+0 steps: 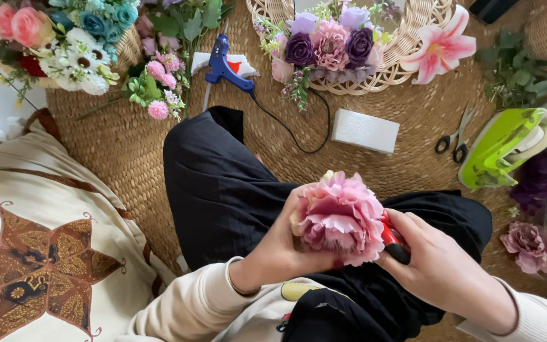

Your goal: The person creates a floral arrangement on a circular wicker mirror frame. They use a hot glue gun to attach artificial flowers, trim stems with scissors and wire cutters, and press the flowers onto the frame by hand while sitting on a mat.

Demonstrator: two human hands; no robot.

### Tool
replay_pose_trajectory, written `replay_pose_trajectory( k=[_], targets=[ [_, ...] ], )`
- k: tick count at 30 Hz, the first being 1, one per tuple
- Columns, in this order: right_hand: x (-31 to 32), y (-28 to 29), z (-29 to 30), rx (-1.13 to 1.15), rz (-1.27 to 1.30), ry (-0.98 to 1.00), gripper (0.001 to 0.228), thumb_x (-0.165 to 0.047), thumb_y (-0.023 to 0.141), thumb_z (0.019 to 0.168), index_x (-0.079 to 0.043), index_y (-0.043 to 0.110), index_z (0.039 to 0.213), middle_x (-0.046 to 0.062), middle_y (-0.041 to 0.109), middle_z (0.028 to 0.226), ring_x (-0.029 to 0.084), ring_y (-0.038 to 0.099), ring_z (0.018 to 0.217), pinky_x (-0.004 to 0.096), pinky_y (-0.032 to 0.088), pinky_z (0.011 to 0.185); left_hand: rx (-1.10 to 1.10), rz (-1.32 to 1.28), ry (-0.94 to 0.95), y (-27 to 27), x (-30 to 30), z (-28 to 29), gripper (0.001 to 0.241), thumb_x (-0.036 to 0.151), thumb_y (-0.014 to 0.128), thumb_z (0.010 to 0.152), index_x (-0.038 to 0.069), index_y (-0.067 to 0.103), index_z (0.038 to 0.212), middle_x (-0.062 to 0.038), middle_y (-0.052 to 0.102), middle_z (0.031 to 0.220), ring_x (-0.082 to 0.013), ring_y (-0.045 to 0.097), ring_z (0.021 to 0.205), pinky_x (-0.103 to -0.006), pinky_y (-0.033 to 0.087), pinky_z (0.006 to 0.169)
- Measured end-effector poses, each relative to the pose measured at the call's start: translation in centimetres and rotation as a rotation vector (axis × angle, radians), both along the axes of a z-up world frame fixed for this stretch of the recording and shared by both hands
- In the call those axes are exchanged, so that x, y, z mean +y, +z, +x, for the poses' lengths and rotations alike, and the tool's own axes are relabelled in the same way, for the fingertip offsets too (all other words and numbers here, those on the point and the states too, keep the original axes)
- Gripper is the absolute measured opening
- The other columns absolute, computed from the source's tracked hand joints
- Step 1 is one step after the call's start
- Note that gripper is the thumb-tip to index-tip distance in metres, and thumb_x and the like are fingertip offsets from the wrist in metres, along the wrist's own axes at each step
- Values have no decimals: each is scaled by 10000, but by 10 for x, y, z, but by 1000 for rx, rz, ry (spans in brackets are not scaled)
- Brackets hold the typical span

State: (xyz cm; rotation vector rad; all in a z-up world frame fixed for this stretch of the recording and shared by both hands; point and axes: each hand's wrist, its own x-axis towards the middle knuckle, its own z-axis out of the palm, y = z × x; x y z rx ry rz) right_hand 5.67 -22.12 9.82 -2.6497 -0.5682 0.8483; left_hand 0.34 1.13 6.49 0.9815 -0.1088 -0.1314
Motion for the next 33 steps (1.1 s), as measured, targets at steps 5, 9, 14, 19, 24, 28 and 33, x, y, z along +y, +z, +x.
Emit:
replay_pose_trajectory(
  k=[5,9,14,19,24,28,33],
  targets=[
    [1,1,0,-1,37,6,599,-434,669,762,-164,525,1277,29,643,1205,203,625,1084,321,459,926,83,-50,24,-7,-5,-4,623,68,680,796,48,353,1326,-148,448,1381,-174,494,1184,-303,444,994],
    [2,1,0,18,21,9,622,-433,660,763,-170,501,1304,30,632,1224,201,605,1119,321,449,945,63,24,116,-13,-9,-3,470,219,651,866,31,430,1237,-152,509,1322,-206,494,1237,-317,395,1054],
    [9,0,-5,-43,-34,-10,648,-426,676,742,-185,483,1311,19,636,1103,222,625,1017,361,487,863,129,106,193,-23,-14,-4,467,103,676,746,45,495,1173,-84,576,1142,-151,560,1048,-278,460,935],
    [9,6,-14,-279,3,25,640,-301,691,683,-114,491,1261,67,588,969,300,609,887,417,505,735,-31,383,285,-20,-10,-13,353,12,710,745,97,592,1067,-45,649,968,-144,610,863,-271,491,770],
    [15,29,-27,-683,225,70,516,-184,648,782,3,546,1253,193,600,1129,324,610,984,396,480,897,-448,482,344,14,1,-24,294,304,465,1015,37,577,1059,-204,648,1108,-338,696,1019,-393,590,871],
    [22,38,-40,-856,179,39,538,-350,695,771,-37,591,1196,139,620,1103,314,613,912,415,491,821,-544,508,345,29,-2,-32,259,246,455,1030,20,520,1140,-249,583,1193,-366,655,1090,-411,574,937],
    [7,35,-41,-1066,170,77,341,-168,628,792,14,666,1078,205,629,990,381,613,799,487,515,764,-315,366,357,26,-3,-27,467,456,666,854,55,591,1082,-114,506,1120,-231,518,1124,-332,392,1043]
  ],
)
